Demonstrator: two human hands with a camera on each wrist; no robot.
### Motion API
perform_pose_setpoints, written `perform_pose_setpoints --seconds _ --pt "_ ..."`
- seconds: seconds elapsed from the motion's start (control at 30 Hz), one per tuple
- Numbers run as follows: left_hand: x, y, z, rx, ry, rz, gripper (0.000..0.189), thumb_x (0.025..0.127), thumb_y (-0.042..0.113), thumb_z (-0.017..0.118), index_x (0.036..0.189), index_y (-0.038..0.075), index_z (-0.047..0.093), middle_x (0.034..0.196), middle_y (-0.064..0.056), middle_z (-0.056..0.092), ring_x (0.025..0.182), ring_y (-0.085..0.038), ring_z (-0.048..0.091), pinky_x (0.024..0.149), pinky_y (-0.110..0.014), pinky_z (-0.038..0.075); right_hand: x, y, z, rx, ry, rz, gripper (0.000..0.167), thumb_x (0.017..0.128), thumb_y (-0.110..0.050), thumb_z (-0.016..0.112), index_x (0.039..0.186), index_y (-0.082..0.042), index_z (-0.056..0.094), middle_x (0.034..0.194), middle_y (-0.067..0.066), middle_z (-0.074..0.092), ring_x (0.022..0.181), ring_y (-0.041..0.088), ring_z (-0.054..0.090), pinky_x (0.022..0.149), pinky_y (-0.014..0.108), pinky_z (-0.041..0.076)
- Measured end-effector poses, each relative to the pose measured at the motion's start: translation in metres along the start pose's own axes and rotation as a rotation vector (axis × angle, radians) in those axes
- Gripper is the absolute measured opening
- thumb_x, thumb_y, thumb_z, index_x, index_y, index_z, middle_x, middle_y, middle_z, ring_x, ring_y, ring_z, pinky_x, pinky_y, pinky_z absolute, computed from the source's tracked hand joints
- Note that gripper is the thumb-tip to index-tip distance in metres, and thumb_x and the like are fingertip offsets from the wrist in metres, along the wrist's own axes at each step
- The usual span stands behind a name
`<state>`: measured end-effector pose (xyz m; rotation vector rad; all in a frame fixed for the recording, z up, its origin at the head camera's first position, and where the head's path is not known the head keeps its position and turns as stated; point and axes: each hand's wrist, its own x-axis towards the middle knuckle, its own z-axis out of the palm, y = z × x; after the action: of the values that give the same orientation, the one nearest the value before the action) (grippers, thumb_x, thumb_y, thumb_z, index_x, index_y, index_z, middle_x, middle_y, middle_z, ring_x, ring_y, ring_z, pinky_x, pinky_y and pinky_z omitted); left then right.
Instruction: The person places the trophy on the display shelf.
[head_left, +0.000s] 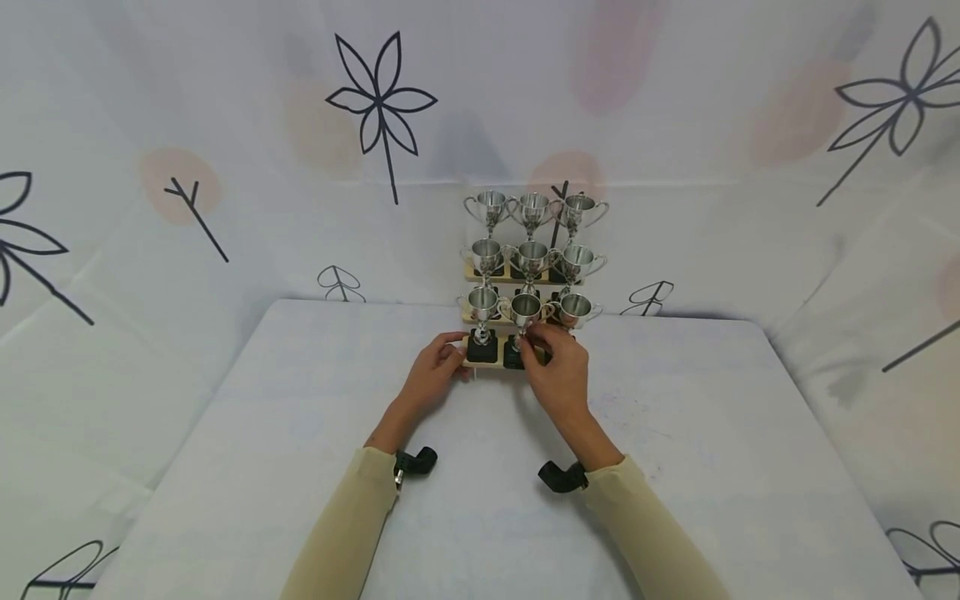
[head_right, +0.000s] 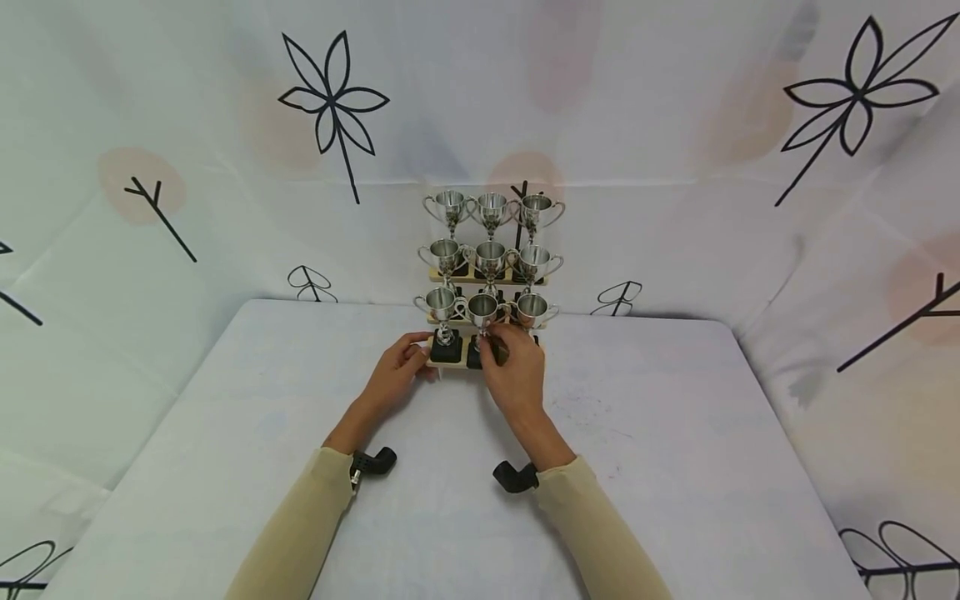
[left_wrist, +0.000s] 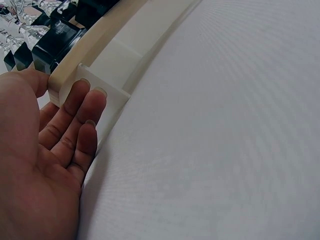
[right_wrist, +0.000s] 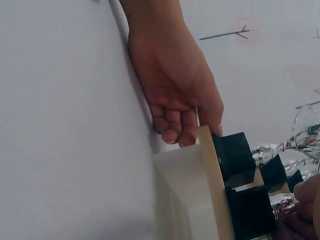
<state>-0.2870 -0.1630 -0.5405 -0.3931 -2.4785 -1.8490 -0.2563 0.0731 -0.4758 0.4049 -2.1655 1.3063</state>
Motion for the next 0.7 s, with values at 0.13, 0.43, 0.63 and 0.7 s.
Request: perform_pose_setpoints --seconds 0.13,0.43,0.63,0.7 --pt "-0.001 0.0 0.001 0.001 -0.002 -0.001 0.037 0.112 0.027 0.057 0.147 0.014 0.059 0.089 -0.012 0.074 0.08 -0.026 0.073 0.083 -0.031 0.053 -0.004 0.001 -0.002 0.007 0.0 -0.005 0.02 0.093 -0.002 0.081 0.112 0.002 0.078 0.115 0.016 0.076 0.104 0.029 0.076 0.089 0.039 0.06" --pt "0.002 0.003 0.007 -0.032 -0.017 0.006 0.04 0.113 0.02 0.055 0.15 0.005 0.055 0.094 -0.028 0.073 0.086 -0.045 0.072 0.088 -0.049 0.054 -0.015 0.001 -0.016 -0.05 0.033 -0.039 0.024 0.093 -0.004 0.08 0.116 0.001 0.076 0.115 0.015 0.076 0.105 0.03 0.074 0.09 0.044 0.06" --pt "0.004 0.003 0.009 -0.013 -0.018 -0.001 0.038 0.113 0.023 0.055 0.148 0.011 0.057 0.09 -0.017 0.074 0.081 -0.03 0.074 0.086 -0.038 0.054 -0.023 0.003 -0.035 -0.12 0.023 -0.054 0.011 0.096 -0.002 0.074 0.107 0.0 0.074 0.102 0.011 0.074 0.093 0.025 0.073 0.083 0.044 0.059" --pt "0.004 0.002 0.008 -0.006 -0.016 -0.001 0.037 0.112 0.025 0.056 0.148 0.014 0.058 0.089 -0.012 0.075 0.081 -0.024 0.074 0.086 -0.033 0.053 -0.027 0.006 -0.043 -0.14 0.019 -0.064 0.01 0.096 -0.001 0.073 0.106 0.0 0.072 0.1 0.01 0.073 0.091 0.023 0.071 0.081 0.043 0.058"
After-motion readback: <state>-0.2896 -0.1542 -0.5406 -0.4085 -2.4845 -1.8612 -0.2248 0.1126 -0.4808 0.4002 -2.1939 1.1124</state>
